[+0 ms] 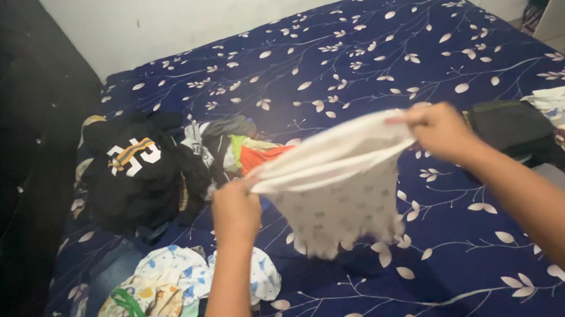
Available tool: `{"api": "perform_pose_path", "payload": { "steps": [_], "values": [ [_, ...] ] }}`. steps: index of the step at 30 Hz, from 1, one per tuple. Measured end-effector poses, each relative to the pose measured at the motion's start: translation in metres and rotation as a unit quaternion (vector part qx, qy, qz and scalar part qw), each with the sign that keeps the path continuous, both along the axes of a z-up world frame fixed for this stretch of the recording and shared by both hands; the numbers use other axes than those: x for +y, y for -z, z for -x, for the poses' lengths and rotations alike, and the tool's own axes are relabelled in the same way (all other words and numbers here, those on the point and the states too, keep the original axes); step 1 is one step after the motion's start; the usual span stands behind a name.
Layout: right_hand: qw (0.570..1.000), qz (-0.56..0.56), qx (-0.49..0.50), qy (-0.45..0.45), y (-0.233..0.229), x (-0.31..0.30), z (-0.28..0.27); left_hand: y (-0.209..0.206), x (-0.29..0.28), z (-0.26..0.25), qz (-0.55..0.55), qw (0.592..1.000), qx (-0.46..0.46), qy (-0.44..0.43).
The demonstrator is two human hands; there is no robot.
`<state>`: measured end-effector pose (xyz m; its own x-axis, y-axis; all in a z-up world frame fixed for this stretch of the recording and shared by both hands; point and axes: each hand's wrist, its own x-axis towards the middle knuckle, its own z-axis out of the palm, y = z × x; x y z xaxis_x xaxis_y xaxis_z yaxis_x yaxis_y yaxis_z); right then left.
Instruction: The person folds several small pieces of clothing, including shirts and onesies, one at a time on a bed and places them into a stack.
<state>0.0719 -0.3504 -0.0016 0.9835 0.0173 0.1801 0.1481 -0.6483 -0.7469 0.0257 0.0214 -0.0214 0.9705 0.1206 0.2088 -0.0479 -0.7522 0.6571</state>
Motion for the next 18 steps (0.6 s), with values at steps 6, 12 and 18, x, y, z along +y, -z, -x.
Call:
{"api": "perform_pose_path", "payload": {
  "steps": [6,12,18],
  "values": [
    [0.777,-0.628,0.002,-0.050,-0.030,0.006,0.057,0.006,-0.030,0.048,0.672,0.689,-0.184,0.199],
    [0.644,-0.648,0.405,-0.029,0.085,0.035,0.012,0.097,-0.084,0.004,0.879,0.406,0.205,0.141],
    [0.616,-0.690,0.355,-0.133,0.140,0.004,-0.016,0.128,-0.079,-0.032,0.744,0.585,0.289,0.144]
  ]
}}
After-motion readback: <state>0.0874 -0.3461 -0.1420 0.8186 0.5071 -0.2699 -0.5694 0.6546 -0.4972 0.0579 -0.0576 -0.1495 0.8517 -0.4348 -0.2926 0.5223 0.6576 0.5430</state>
